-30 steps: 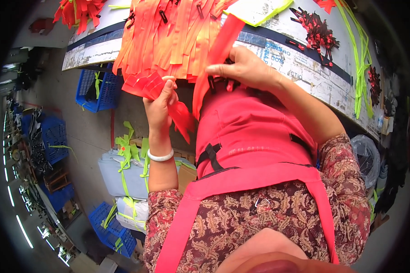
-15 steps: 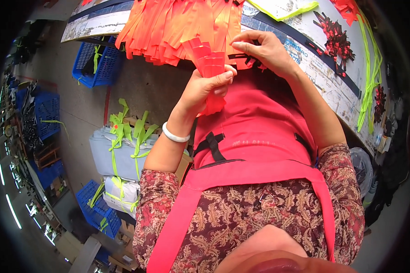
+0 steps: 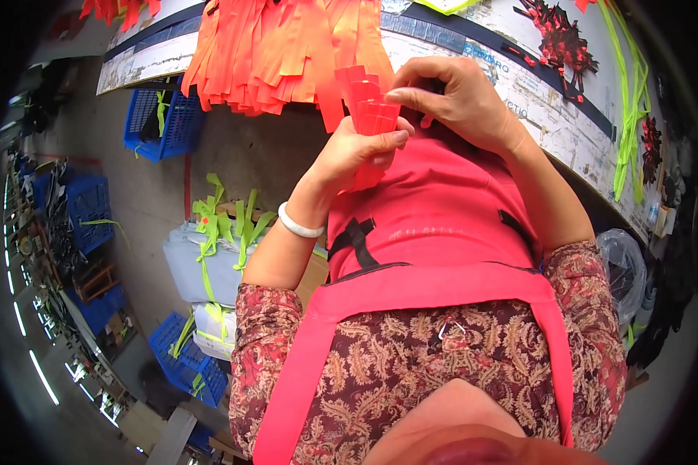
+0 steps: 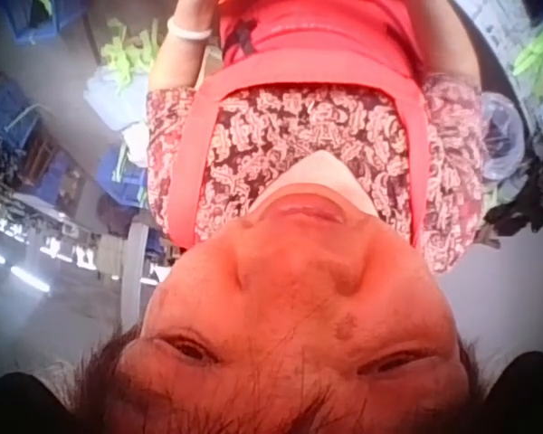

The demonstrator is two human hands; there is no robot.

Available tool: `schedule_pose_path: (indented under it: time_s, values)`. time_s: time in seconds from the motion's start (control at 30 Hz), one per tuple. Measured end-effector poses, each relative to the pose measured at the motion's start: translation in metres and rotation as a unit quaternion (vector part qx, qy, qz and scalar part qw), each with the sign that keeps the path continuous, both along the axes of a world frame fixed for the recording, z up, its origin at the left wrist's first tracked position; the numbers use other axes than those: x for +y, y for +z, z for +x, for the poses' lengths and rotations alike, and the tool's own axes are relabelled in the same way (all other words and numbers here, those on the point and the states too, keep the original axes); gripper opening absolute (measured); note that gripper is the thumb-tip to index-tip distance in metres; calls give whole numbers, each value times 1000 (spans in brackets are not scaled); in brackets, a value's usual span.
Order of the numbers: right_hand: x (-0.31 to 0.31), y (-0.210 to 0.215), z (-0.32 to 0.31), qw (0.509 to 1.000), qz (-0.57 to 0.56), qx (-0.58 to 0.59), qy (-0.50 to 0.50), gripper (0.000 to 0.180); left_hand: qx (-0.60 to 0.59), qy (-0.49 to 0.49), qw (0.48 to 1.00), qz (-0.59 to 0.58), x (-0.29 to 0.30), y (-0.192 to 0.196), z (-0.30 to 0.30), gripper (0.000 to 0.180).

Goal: Assembling decorative items by manually attaching black plastic ties to red fabric strips.

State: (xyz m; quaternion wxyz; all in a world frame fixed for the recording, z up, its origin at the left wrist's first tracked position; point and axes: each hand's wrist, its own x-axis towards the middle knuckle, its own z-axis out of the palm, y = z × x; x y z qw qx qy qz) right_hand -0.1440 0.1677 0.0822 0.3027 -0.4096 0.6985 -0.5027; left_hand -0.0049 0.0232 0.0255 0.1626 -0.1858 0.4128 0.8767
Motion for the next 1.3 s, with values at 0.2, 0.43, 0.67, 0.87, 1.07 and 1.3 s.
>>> schedule_pose_path:
  time_s: [0.2, 0.43, 0.67, 0.87, 1.07, 1.3]
  values:
    - [8, -25, 23, 998, 64, -9, -2, 15, 46, 10, 998, -44, 7, -5, -1, 25]
    - [18, -22, 5, 997, -7, -77, -17, 16, 10, -23, 951, 309, -22, -24, 10, 33]
    - [25, -35, 13, 979, 9, -180, -93, 28, 132, 213, 934, -254, 6, -20, 5, 13]
    - [32, -47, 19, 998, -8, -49, -46, 23, 208, 167, 888, -375, 12, -21, 5, 10]
    - [34, -27, 31, 996, 88, 0, 26, 23, 221, 11, 910, -350, 2, -12, -1, 6]
    - [37, -56, 41, 986, 65, -146, -43, 21, 334, 61, 738, -583, 18, -15, -1, 13]
